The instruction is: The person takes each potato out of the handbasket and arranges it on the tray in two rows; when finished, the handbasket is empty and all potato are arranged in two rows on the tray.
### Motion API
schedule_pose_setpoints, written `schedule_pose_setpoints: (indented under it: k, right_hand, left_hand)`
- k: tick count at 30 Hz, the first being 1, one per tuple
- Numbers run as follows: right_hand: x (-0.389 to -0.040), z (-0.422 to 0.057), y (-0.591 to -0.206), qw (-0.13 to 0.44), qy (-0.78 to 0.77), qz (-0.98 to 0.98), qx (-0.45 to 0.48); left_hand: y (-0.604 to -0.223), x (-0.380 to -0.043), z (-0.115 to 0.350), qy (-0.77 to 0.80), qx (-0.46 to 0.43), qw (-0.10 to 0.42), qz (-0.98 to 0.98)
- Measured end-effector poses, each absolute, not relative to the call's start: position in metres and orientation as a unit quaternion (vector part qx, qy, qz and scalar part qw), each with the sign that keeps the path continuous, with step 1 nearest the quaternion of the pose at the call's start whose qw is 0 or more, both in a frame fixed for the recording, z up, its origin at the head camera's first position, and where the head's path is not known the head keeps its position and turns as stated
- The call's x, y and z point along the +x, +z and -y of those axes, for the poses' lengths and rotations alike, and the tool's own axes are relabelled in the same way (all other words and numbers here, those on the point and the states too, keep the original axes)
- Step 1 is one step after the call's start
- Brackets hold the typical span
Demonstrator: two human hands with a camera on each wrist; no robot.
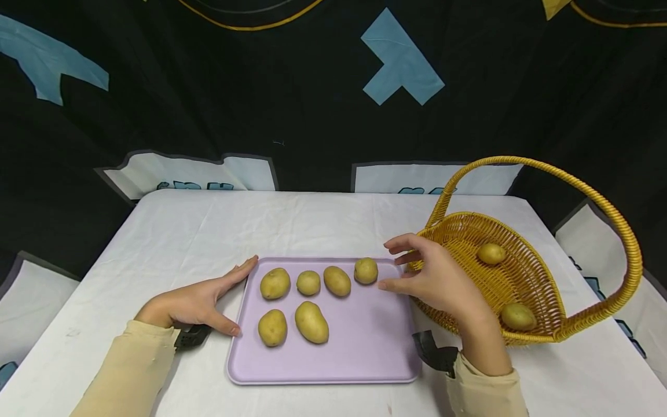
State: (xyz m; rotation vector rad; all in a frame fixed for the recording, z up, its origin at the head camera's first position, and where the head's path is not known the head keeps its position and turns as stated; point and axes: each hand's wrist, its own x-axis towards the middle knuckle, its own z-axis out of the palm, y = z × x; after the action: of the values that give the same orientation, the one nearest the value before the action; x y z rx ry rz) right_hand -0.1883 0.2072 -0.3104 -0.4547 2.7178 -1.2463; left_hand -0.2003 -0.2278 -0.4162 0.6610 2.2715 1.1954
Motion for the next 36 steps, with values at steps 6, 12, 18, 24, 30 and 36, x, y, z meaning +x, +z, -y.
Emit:
schedule_pose_setpoints:
  k: [6, 12, 18, 24, 30, 36]
  right_hand:
    - [-0.188, -0.22, -0.305, 0.043, -0.407, -0.902, -0.136]
    - [-0.186, -0.228, -0.301, 0.044, -0.405, -0.905, -0.126]
    - [-0.185, -0.233, -0.301, 0.028, -0.396, -0.91, -0.118]
    - [-0.183, -0.246, -0.298, 0.026, -0.391, -0.917, -0.082]
    - [-0.192, -0.262, -0.289, 0.059, -0.339, -0.936, -0.076]
    - [-0.217, -0.287, -0.278, 0.138, -0.275, -0.945, -0.109]
  left_hand:
    - [-0.416, -0.201, 0.228, 0.441, 0.241, 0.246, -0.829]
    - [-0.416, -0.201, 0.229, 0.438, 0.243, 0.243, -0.83]
    - [-0.417, -0.2, 0.228, 0.438, 0.241, 0.244, -0.831]
    - [-0.416, -0.201, 0.226, 0.436, 0.25, 0.243, -0.83]
    - [-0.416, -0.202, 0.227, 0.428, 0.249, 0.24, -0.835]
    - [-0.415, -0.201, 0.227, 0.431, 0.246, 0.241, -0.834]
